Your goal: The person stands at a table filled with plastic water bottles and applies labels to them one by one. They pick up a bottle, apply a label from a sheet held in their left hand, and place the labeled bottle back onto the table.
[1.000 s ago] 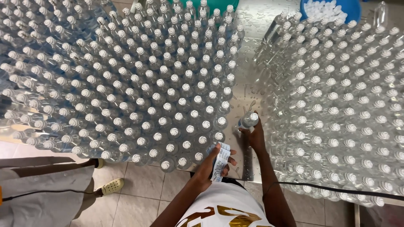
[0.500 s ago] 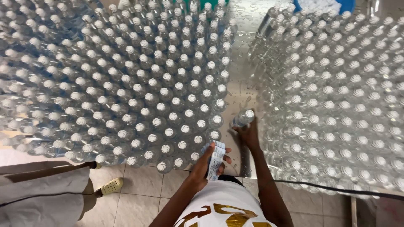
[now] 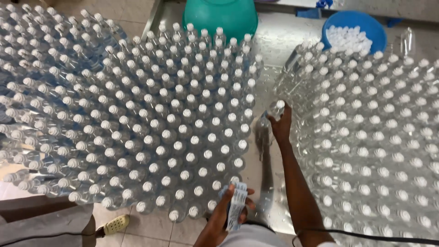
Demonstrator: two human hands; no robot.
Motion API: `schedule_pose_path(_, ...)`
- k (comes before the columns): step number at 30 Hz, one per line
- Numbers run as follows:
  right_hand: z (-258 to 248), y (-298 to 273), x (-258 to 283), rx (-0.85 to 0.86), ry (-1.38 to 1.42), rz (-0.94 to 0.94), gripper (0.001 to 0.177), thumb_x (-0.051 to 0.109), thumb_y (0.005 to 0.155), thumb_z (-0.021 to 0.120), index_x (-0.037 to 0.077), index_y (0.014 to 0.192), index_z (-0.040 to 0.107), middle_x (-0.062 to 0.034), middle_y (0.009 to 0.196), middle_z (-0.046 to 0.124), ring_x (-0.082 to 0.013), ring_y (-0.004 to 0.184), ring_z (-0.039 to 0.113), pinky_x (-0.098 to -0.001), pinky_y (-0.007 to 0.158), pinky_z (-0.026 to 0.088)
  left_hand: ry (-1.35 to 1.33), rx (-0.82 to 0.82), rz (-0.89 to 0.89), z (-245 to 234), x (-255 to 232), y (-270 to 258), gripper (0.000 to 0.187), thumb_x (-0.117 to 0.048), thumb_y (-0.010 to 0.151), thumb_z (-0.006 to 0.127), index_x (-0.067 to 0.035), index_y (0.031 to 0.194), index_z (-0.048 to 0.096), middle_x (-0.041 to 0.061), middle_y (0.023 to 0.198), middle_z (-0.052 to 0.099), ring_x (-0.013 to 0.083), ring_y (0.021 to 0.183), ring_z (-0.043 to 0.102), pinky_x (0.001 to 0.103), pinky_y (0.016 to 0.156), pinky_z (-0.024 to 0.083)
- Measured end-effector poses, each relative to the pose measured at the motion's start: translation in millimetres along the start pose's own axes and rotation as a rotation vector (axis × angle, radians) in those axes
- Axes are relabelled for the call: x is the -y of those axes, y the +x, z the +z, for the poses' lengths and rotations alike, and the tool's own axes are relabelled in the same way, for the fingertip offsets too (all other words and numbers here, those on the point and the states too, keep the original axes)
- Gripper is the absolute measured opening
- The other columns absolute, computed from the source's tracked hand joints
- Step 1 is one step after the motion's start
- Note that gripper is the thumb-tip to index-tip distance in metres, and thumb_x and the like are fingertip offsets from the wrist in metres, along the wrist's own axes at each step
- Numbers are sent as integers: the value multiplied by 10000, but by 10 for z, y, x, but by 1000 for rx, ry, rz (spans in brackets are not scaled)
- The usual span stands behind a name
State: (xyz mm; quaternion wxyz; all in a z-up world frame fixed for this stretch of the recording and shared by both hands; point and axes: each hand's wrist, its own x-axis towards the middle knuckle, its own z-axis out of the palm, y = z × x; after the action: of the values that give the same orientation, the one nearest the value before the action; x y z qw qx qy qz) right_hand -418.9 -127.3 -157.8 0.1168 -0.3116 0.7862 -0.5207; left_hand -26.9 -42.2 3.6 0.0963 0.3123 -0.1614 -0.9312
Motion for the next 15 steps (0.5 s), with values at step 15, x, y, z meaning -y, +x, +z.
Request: schedule_pose_path(15,856,2733,-252,353,324,-227,662,184,1078,705,96,1628,346,-130,1585,512,-290,1443,539,-424,1180,456,-269,-17,131,-1291,572,1113,983,-694,941,470,141,1412,687,365,973,778,321,525,691,355,451,534)
